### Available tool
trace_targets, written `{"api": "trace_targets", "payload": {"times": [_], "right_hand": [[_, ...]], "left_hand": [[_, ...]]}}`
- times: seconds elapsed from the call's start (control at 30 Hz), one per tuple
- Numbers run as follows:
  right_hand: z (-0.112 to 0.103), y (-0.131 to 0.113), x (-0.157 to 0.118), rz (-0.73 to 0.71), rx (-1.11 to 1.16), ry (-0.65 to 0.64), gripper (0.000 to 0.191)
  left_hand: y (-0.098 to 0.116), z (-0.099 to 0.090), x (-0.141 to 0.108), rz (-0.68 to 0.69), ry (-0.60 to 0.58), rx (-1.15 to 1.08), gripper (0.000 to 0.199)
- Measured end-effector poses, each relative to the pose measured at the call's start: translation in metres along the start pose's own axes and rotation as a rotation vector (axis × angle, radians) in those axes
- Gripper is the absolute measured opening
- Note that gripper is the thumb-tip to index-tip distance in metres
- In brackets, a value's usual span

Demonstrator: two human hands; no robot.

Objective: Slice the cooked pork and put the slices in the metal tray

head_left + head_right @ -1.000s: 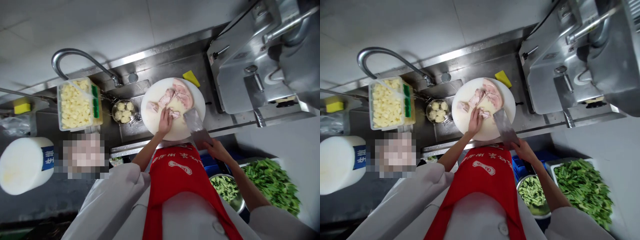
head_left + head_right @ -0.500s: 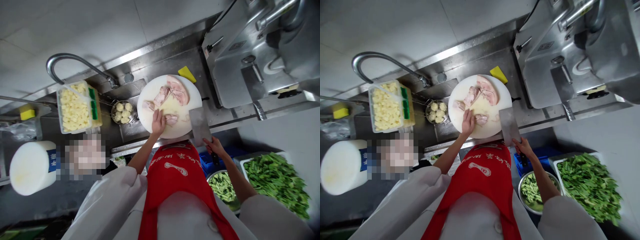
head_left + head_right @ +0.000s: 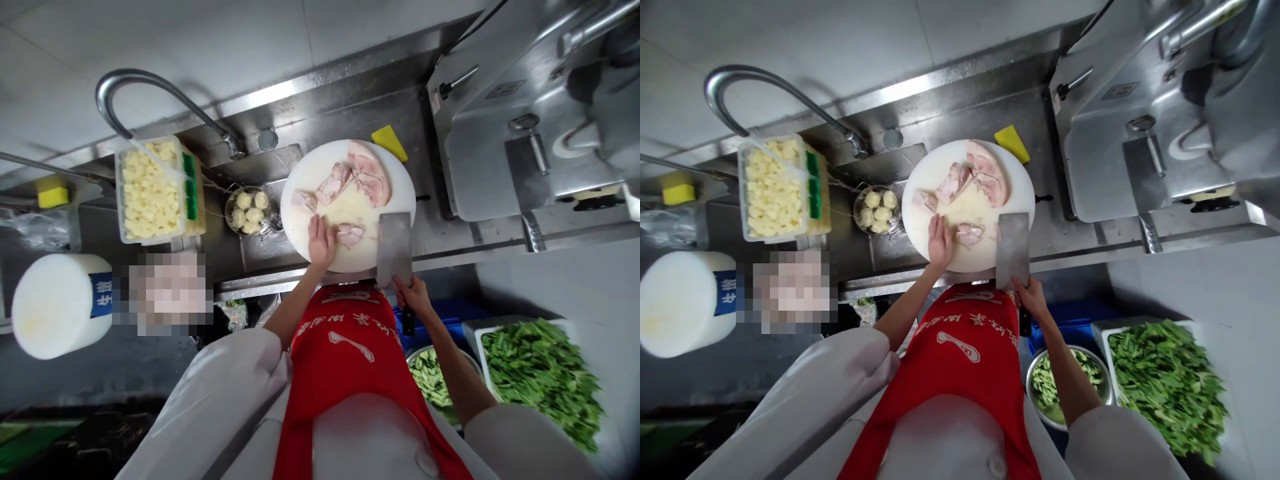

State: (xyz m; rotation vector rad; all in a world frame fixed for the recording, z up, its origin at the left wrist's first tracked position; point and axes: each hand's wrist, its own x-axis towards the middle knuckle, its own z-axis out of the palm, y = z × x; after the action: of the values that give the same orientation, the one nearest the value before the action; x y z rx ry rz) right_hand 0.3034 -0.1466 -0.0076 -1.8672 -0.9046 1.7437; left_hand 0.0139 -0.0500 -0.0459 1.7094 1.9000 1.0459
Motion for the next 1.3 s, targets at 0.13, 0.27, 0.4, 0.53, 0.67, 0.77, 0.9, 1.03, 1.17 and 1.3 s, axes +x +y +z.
{"api": "trace_targets", "payload": {"times": [0.13,0.27,0.4,0.53,0.67,0.77,0.9,1.03,1.17,1.3], "right_hand": [[0.039,-0.012,0.004,-0.039,-0.078,-0.079,0.043],[0.077,-0.029,0.002,-0.060,-0.136,-0.164,0.031],[0.102,-0.045,0.002,-0.084,-0.288,-0.212,0.025],[0.121,-0.054,0.001,-0.251,-0.547,-0.172,0.028],[0.166,-0.069,-0.008,-0.495,-0.812,-0.231,0.034],[0.234,-0.089,-0.020,-0.555,-1.018,-0.395,0.030],[0.357,-0.116,-0.049,-0.604,-1.185,-0.718,0.023],[0.459,-0.127,-0.077,-0.669,-1.249,-0.933,0.019],[0.506,-0.133,-0.085,-0.646,-1.275,-0.962,0.019],[0.516,-0.145,-0.081,-0.596,-1.330,-0.866,0.021]], "left_hand": [[0.019,0.010,-0.001,0.007,-0.055,-0.001,0.055],[0.030,0.017,0.000,0.013,-0.068,-0.035,0.059],[0.035,0.029,0.000,0.027,-0.018,-0.061,0.065],[0.035,0.014,-0.001,0.009,0.081,-0.084,0.056],[0.014,-0.052,-0.006,-0.084,0.274,-0.033,0.048],[-0.031,-0.125,-0.020,-0.241,0.476,-0.007,0.046],[-0.119,-0.231,-0.064,-0.452,0.833,0.033,0.046],[-0.206,-0.312,-0.104,-0.680,1.074,0.091,0.049],[-0.270,-0.365,-0.110,-0.801,1.176,-0.038,0.049],[-0.306,-0.399,-0.101,-0.850,1.389,-0.102,0.036]]}}
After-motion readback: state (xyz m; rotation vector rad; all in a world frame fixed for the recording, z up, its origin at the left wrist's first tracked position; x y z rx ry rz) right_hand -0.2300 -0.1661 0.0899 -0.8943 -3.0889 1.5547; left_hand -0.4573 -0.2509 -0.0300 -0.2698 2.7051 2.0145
